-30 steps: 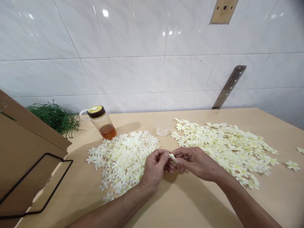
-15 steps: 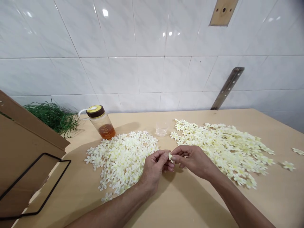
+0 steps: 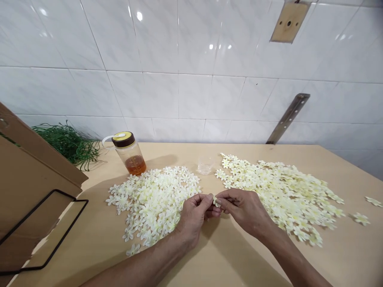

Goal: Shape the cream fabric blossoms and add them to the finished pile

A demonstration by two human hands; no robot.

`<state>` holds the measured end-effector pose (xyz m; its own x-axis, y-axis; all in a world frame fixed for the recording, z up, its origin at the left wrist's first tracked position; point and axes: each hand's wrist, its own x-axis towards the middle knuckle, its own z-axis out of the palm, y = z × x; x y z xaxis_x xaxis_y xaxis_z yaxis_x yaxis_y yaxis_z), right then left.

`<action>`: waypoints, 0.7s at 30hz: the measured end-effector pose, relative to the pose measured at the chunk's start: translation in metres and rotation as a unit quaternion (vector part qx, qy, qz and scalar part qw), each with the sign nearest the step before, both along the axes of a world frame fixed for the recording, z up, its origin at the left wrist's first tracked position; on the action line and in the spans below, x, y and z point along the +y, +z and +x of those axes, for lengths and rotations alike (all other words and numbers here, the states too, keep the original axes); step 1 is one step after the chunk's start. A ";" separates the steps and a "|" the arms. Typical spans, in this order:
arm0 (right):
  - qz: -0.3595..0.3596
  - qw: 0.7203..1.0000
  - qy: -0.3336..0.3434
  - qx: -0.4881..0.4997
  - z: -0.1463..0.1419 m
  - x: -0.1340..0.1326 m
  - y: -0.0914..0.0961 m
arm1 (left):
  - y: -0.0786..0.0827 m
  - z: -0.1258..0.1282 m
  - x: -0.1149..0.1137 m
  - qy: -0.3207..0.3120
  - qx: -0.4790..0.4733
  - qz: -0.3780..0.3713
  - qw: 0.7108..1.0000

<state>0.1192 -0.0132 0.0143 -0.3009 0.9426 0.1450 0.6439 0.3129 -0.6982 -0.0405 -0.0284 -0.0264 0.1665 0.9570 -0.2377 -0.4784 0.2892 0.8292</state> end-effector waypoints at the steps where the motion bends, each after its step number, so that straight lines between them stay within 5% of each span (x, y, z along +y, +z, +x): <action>1: 0.006 1.000 -0.001 -0.004 0.000 -0.001 -0.001 | 0.000 0.000 -0.001 -0.002 -0.011 -0.001 1.000; 10: 0.040 0.999 -0.020 -0.023 -0.002 -0.009 -0.009 | -0.002 0.002 -0.004 -0.006 0.012 0.009 1.000; 21: -0.059 0.994 -0.004 0.093 0.005 -0.007 -0.017 | 0.002 0.004 -0.003 -0.014 0.023 0.011 1.000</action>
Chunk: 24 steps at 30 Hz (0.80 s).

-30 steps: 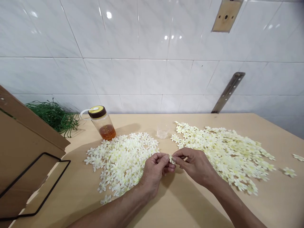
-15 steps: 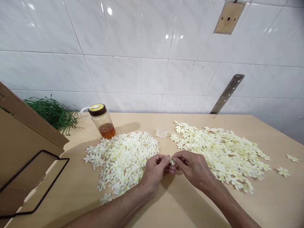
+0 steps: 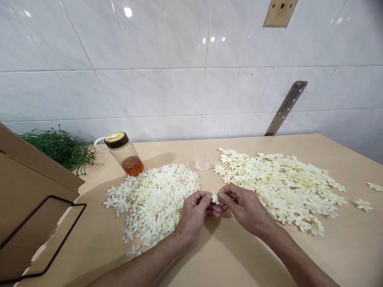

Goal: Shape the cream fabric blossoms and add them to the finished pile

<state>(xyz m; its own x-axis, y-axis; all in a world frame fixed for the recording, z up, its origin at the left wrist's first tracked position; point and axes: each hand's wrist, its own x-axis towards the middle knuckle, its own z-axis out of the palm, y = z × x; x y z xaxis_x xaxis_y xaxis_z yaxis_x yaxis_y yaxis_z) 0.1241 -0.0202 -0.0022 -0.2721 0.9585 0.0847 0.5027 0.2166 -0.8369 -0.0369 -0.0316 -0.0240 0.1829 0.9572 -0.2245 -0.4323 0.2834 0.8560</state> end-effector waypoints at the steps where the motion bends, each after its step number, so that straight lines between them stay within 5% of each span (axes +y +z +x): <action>1: 0.005 1.000 -0.001 -0.004 0.001 0.000 -0.001 | 0.000 0.000 0.000 0.000 0.001 0.001 1.000; 12: 0.113 0.991 -0.022 -0.075 -0.002 -0.003 0.002 | 0.000 -0.001 -0.004 -0.020 -0.011 0.012 1.000; 20: 0.080 0.995 -0.033 -0.054 -0.001 -0.004 0.006 | 0.003 0.000 -0.003 -0.016 -0.010 0.007 1.000; 24: -0.019 0.999 -0.036 0.007 -0.002 -0.002 0.004 | 0.000 0.000 -0.003 -0.018 0.004 0.019 1.000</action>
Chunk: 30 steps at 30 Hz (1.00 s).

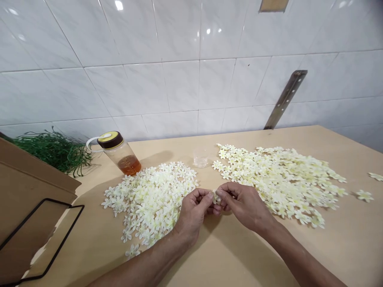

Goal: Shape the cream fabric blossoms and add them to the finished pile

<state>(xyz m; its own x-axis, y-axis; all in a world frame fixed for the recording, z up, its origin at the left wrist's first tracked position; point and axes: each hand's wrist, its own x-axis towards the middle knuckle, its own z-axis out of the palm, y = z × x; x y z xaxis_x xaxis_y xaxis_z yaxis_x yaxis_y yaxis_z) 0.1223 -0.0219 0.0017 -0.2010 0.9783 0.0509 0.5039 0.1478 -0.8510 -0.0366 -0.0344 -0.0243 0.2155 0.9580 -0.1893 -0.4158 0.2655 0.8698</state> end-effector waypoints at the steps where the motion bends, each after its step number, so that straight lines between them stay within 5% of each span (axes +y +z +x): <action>1: -0.033 0.999 0.000 0.027 0.000 0.001 0.000 | -0.001 0.000 0.000 0.002 0.002 0.001 1.000; 8: -0.143 0.976 -0.002 0.163 0.004 0.007 -0.004 | -0.006 0.000 0.002 0.009 0.013 -0.001 1.000; 19: -0.194 0.944 -0.010 0.266 0.004 0.008 -0.003 | -0.003 -0.001 0.001 0.005 0.042 -0.001 0.999; 30: -0.265 0.884 -0.008 0.385 0.010 0.010 0.001 | -0.006 -0.001 0.001 -0.001 0.030 -0.010 1.000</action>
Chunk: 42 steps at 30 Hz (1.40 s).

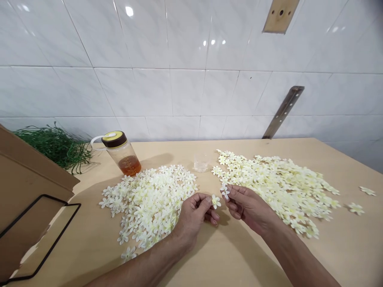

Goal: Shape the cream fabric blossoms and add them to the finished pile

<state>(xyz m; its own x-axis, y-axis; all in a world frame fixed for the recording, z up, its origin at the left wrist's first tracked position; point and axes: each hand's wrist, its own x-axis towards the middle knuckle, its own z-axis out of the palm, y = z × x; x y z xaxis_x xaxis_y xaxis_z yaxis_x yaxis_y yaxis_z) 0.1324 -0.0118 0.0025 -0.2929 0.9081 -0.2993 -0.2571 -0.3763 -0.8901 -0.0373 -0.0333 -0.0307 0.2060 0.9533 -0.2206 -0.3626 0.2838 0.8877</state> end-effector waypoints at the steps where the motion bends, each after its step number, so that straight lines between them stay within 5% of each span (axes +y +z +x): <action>1: -0.001 1.000 -0.001 0.001 0.000 0.000 0.000 | 0.000 0.000 0.000 0.000 -0.002 -0.001 1.000; 7: 0.071 0.990 -0.047 -0.109 -0.006 0.002 0.000 | 0.001 0.000 0.000 -0.007 0.007 0.007 1.000; 10: 0.222 0.925 -0.100 -0.292 -0.012 -0.001 0.000 | 0.002 0.001 0.000 -0.014 0.031 0.016 0.999; 13: 0.361 0.846 -0.076 -0.385 -0.017 -0.007 0.002 | 0.002 0.003 -0.002 -0.019 0.052 0.032 0.998; 22: 0.466 0.740 -0.007 -0.486 -0.010 -0.013 0.000 | 0.001 0.004 -0.002 0.043 0.027 0.023 0.998; 37: 0.419 0.749 -0.005 -0.512 -0.013 -0.011 -0.004 | 0.004 0.004 -0.003 0.051 -0.020 0.012 0.998; 42: 0.380 0.771 -0.010 -0.510 -0.013 -0.012 -0.001 | 0.004 0.003 -0.004 0.048 -0.005 0.010 0.999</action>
<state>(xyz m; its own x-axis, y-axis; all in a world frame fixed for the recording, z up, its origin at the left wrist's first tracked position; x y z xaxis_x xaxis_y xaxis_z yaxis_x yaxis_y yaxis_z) 0.1192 -0.0238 0.0020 -0.2408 0.9359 0.2570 0.7243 0.3496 -0.5942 -0.0342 -0.0370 -0.0264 0.1158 0.9731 -0.1990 -0.3961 0.2289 0.8892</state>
